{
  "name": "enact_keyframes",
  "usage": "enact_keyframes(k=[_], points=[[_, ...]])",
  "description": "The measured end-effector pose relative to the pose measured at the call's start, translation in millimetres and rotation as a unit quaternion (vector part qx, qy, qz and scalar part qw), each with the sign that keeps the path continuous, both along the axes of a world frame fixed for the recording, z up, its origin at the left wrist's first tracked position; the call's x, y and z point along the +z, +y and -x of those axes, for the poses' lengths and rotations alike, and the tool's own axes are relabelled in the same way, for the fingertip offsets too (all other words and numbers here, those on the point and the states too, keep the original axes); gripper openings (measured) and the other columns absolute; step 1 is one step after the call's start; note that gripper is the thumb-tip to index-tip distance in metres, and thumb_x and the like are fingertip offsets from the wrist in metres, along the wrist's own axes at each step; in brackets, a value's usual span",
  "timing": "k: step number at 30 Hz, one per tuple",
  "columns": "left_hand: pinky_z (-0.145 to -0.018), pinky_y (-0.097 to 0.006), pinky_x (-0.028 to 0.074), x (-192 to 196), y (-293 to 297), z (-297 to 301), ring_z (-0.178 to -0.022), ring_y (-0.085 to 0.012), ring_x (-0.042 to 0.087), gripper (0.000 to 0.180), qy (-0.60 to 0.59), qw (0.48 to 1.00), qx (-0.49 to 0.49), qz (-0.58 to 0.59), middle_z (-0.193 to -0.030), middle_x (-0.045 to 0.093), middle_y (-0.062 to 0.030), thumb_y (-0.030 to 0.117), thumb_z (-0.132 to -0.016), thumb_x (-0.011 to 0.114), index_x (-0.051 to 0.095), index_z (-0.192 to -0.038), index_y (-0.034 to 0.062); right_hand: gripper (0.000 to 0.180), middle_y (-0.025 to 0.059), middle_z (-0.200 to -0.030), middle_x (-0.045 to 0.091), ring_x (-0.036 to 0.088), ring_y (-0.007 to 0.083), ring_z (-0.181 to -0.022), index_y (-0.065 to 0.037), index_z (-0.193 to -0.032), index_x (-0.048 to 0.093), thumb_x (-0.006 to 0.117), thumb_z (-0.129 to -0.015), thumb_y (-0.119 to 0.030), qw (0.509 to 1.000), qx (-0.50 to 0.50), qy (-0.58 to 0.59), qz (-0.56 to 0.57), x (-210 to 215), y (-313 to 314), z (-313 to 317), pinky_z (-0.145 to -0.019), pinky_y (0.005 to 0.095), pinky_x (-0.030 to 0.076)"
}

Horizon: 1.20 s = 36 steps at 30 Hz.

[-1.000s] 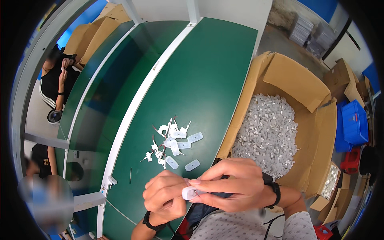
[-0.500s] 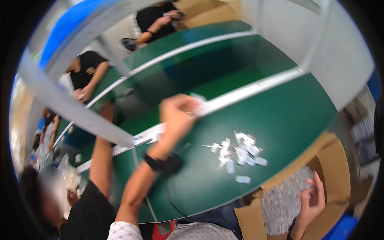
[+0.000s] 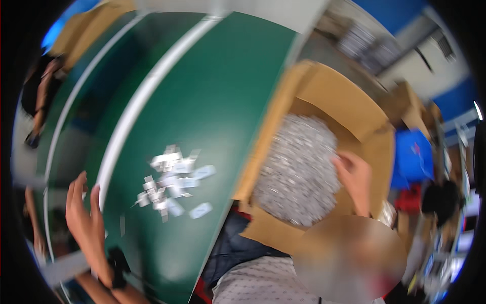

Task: Assembling small plastic components at an industrial workbench.

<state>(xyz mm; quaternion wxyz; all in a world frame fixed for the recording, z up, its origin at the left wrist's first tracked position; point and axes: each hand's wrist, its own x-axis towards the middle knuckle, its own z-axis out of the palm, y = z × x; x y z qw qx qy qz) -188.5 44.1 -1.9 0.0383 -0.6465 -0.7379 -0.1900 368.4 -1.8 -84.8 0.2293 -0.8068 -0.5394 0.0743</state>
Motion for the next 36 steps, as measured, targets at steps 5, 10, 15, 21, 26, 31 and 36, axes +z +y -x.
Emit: enact_keyframes(k=[5, 10, 15, 21, 26, 31, 36], points=[[-0.076, -0.038, 0.053, 34.3, -32.6, -141.3, -0.085, -0.0306, 0.069, 0.02, -0.236, 0.869, -0.397, 0.178, -0.093, 0.072, -0.016, 0.01, -0.085, 0.074, 0.072, -0.102, -0.001, 0.034, 0.0101, -0.082, 0.076, 0.073, 0.0197, -0.062, -0.004, -0.096, 0.078, 0.076, -0.086, -0.036, 0.994, -0.021, 0.07, 0.08, -45.1, 59.0, -5.7, -0.063, 0.0313, 0.055], [-0.071, -0.043, 0.053, -3.1, -42.2, -168.1, -0.084, -0.0414, 0.065, 0.014, -0.267, 0.795, -0.481, 0.256, -0.093, 0.068, -0.0195, 0.005, -0.088, 0.07, 0.07, -0.1, -0.0014, 0.013, 0.0197, -0.093, 0.074, 0.072, 0.036, -0.086, -0.007, -0.082, 0.077, 0.068, -0.082, -0.016, 0.959, -0.095, -0.137, 0.231, -184.0, 46.3, -64.9, -0.075, 0.0452, 0.057], [-0.068, -0.044, 0.051, -5.7, -37.9, -157.1, -0.081, -0.0406, 0.065, 0.013, -0.255, 0.797, -0.464, 0.292, -0.09, 0.067, -0.018, 0.007, -0.089, 0.071, 0.07, -0.099, -0.0007, 0.013, 0.0228, -0.092, 0.071, 0.071, 0.0401, -0.083, 0.0, -0.08, 0.074, 0.071, -0.076, -0.012, 0.965, 0.068, -0.168, 0.191, -234.3, 18.8, -80.5, -0.074, 0.0468, 0.056], [-0.067, -0.044, 0.05, -14.5, -32.7, -156.2, -0.08, -0.0411, 0.064, 0.014, -0.257, 0.792, -0.456, 0.313, -0.091, 0.066, -0.0177, 0.008, -0.088, 0.071, 0.069, -0.1, -0.0002, 0.016, 0.0221, -0.098, 0.068, 0.071, 0.0392, -0.08, 0.0, -0.077, 0.073, 0.077, -0.074, -0.015, 0.96, 0.073, -0.203, 0.178, -254.0, 15.8, -72.2, -0.07, 0.0468, 0.057], [-0.066, -0.044, 0.05, -15.0, -31.7, -158.2, -0.08, -0.0413, 0.063, 0.015, -0.252, 0.802, -0.449, 0.303, -0.091, 0.066, -0.0176, 0.008, -0.088, 0.071, 0.069, -0.1, -0.0003, 0.012, 0.0218, -0.096, 0.068, 0.071, 0.0391, -0.078, 0.0, -0.076, 0.073, 0.075, -0.074, -0.012, 0.956, 0.036, -0.218, 0.191, -263.3, 15.8, -64.6, -0.068, 0.0472, 0.057], [-0.065, -0.043, 0.05, -13.4, -29.7, -162.5, -0.078, -0.0385, 0.065, 0.013, -0.265, 0.806, -0.447, 0.282, -0.088, 0.066, -0.0172, 0.006, -0.088, 0.072, 0.069, -0.098, -0.0004, 0.01, 0.0189, -0.094, 0.069, 0.07, 0.0388, -0.079, -0.003, -0.08, 0.072, 0.071, -0.073, -0.009, 0.97, 0.028, -0.189, 0.152, -264.6, 12.5, -82.9, -0.07, 0.0474, 0.055], [-0.066, -0.037, 0.054, -20.6, -37.0, -158.4, -0.077, -0.0268, 0.068, 0.022, -0.244, 0.811, -0.434, 0.307, -0.084, 0.07, -0.0118, 0.007, -0.077, 0.081, 0.072, -0.095, -0.001, 0.025, 0.0154, -0.092, 0.07, 0.07, 0.037, -0.084, -0.005, -0.092, 0.071, 0.076, -0.071, -0.017, 0.973, 0.028, -0.163, 0.159, -236.8, 9.7, -72.5, -0.074, 0.0456, 0.055]])
